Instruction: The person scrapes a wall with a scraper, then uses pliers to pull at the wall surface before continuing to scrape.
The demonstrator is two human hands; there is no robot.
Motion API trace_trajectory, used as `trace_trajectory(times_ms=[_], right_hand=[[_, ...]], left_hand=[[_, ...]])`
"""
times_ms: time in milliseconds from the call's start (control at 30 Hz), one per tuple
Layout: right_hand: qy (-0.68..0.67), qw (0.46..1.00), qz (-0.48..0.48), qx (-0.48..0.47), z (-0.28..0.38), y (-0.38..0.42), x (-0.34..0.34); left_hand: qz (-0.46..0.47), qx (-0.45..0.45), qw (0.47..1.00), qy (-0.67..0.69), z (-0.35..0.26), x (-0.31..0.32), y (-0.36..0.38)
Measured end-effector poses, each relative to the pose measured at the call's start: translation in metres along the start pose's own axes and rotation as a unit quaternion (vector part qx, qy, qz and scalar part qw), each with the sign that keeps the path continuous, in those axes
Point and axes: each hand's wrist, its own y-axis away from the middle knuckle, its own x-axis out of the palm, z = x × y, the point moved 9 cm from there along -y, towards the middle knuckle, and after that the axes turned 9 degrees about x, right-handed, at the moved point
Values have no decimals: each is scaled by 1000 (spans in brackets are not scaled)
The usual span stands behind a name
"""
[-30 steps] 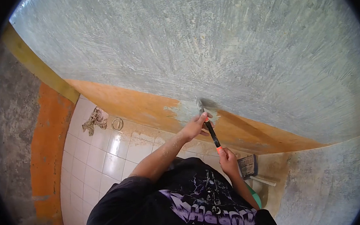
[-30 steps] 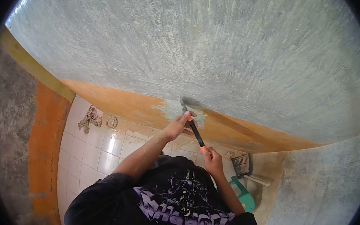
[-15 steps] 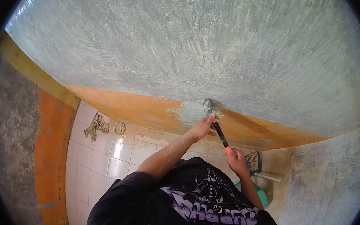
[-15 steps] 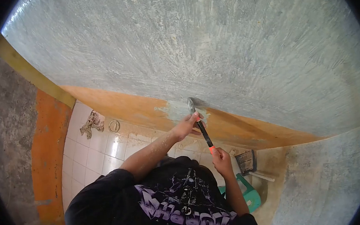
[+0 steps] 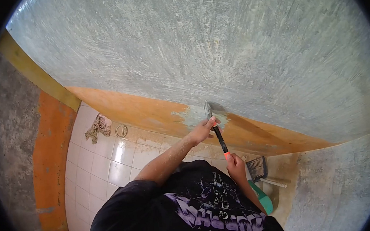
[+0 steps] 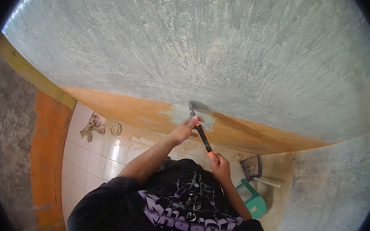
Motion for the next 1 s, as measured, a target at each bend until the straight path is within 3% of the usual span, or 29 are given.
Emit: trace_trajectory(times_ms=[133,233,433,533,1000], right_hand=[[-54,997,33,33,-11,-7,-12],[57,997,-41,-36,-6,-4,-5],[-58,995,36,74,-15,1,-15],[-6,999,18,39,0,-4,-17],[-13,999,33,13,2,-12,-11]], left_hand=[[-15,-2,1000,15,3,9,-3],[23,11,999,-33,0,1,0],[4,-10,1000,9,5,16,-4],[-32,-5,999,29,2,11,0],[-9,-8,1000,11,4,3,-3]])
